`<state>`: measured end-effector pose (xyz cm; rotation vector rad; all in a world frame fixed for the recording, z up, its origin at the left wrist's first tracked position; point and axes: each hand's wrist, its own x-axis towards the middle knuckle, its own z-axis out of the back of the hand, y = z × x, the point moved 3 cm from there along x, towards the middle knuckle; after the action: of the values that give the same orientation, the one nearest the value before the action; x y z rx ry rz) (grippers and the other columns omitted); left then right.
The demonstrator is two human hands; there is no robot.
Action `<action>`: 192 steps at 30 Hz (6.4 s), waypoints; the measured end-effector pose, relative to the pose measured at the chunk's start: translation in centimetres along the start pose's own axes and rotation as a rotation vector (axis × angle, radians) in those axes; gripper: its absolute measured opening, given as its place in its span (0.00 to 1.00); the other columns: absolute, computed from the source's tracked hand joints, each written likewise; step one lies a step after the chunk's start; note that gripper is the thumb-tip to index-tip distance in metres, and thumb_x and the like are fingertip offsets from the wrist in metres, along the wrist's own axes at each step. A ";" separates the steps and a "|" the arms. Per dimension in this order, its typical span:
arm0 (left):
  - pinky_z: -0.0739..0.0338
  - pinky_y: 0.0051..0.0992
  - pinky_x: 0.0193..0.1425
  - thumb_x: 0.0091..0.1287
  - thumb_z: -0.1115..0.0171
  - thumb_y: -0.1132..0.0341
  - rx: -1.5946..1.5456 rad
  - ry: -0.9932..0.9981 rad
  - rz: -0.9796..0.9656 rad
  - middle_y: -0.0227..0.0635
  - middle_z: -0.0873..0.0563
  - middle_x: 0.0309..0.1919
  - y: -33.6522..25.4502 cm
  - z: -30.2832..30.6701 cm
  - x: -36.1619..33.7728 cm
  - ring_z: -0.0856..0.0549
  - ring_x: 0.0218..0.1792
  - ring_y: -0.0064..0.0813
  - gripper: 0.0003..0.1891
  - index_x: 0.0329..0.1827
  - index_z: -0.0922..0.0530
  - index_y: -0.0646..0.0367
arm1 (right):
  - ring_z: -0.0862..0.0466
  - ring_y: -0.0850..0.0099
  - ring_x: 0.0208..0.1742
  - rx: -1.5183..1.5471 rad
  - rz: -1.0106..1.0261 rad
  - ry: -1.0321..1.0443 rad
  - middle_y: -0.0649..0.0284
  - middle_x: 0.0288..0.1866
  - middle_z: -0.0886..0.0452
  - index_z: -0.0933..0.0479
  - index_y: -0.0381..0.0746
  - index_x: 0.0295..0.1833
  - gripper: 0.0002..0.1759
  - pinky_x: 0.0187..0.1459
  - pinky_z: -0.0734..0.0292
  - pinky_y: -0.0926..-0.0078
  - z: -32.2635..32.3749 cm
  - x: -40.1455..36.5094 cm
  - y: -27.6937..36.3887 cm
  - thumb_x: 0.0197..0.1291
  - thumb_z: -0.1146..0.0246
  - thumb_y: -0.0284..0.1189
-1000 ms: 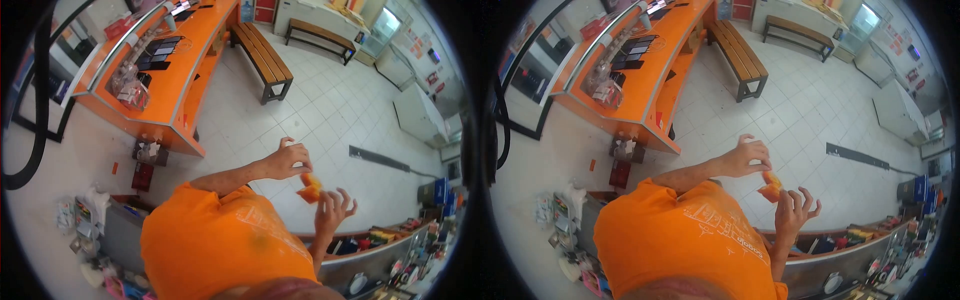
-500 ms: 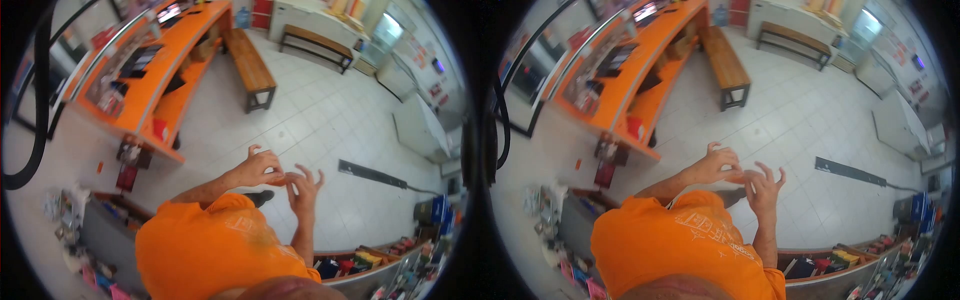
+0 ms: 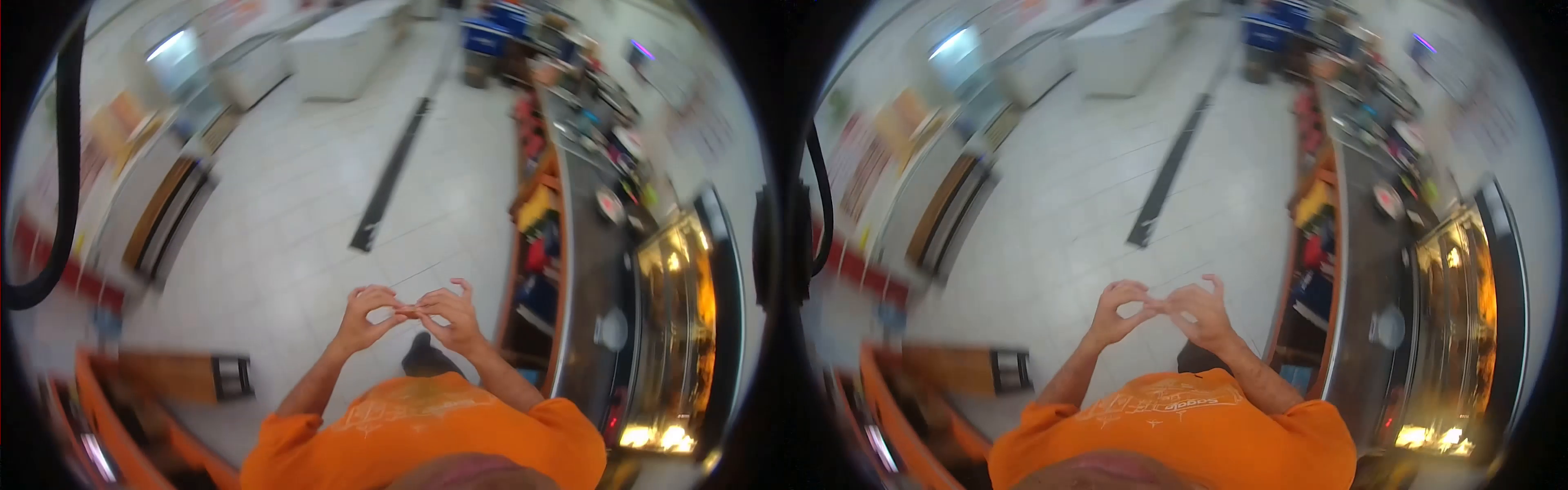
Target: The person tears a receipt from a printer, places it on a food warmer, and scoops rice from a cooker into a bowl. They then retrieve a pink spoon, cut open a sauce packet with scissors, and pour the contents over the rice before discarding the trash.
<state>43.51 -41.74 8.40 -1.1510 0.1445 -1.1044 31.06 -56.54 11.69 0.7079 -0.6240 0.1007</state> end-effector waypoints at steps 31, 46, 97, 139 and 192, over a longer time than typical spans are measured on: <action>0.27 0.28 0.52 0.57 0.32 0.76 -0.545 0.636 -0.003 0.40 0.15 0.35 38.7 -20.4 88.9 0.19 0.47 0.33 0.06 0.36 0.16 0.66 | 0.23 0.74 0.48 -0.163 -0.590 -0.444 0.70 0.33 0.18 0.17 0.43 0.36 0.04 0.59 0.43 0.65 20.3 47.8 -68.3 0.54 0.32 0.30; 0.24 0.29 0.50 0.54 0.34 0.81 -0.370 0.480 -0.178 0.38 0.14 0.33 44.8 -43.9 124.5 0.16 0.44 0.36 0.05 0.33 0.17 0.63 | 0.19 0.54 0.45 -0.453 -0.982 -0.463 0.49 0.41 0.18 0.19 0.39 0.45 0.13 0.49 0.27 0.59 51.5 50.9 -106.5 0.61 0.42 0.34; 0.46 0.37 0.74 0.57 0.31 0.65 -0.466 1.364 -0.263 0.47 0.31 0.67 63.7 -102.3 174.0 0.36 0.70 0.44 0.09 0.38 0.13 0.58 | 0.16 0.67 0.35 0.906 -1.658 -1.790 0.59 0.38 0.17 0.22 0.38 0.46 0.20 0.38 0.22 0.64 63.8 45.3 -159.0 0.47 0.26 0.30; 0.17 0.41 0.48 0.69 0.41 0.63 -0.851 1.187 0.774 0.36 0.19 0.39 52.4 -90.0 176.1 0.16 0.43 0.32 0.11 0.48 0.24 0.60 | 0.18 0.69 0.40 -0.096 -1.490 -0.752 0.58 0.38 0.17 0.20 0.35 0.44 0.22 0.41 0.25 0.73 73.4 50.2 -149.5 0.50 0.30 0.40; 0.21 0.19 0.44 0.66 0.37 0.66 -0.535 2.460 0.061 0.31 0.14 0.36 21.7 -91.6 118.1 0.17 0.38 0.18 0.11 0.46 0.18 0.63 | 0.33 0.78 0.20 -0.149 -1.811 -1.506 0.66 0.16 0.29 0.27 0.33 0.20 0.28 0.23 0.40 0.75 54.5 31.7 -95.7 0.50 0.33 0.49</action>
<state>61.22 -191.42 -0.92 0.4926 2.3572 -1.8234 57.41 -167.90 6.44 0.8861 -1.1097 -2.3044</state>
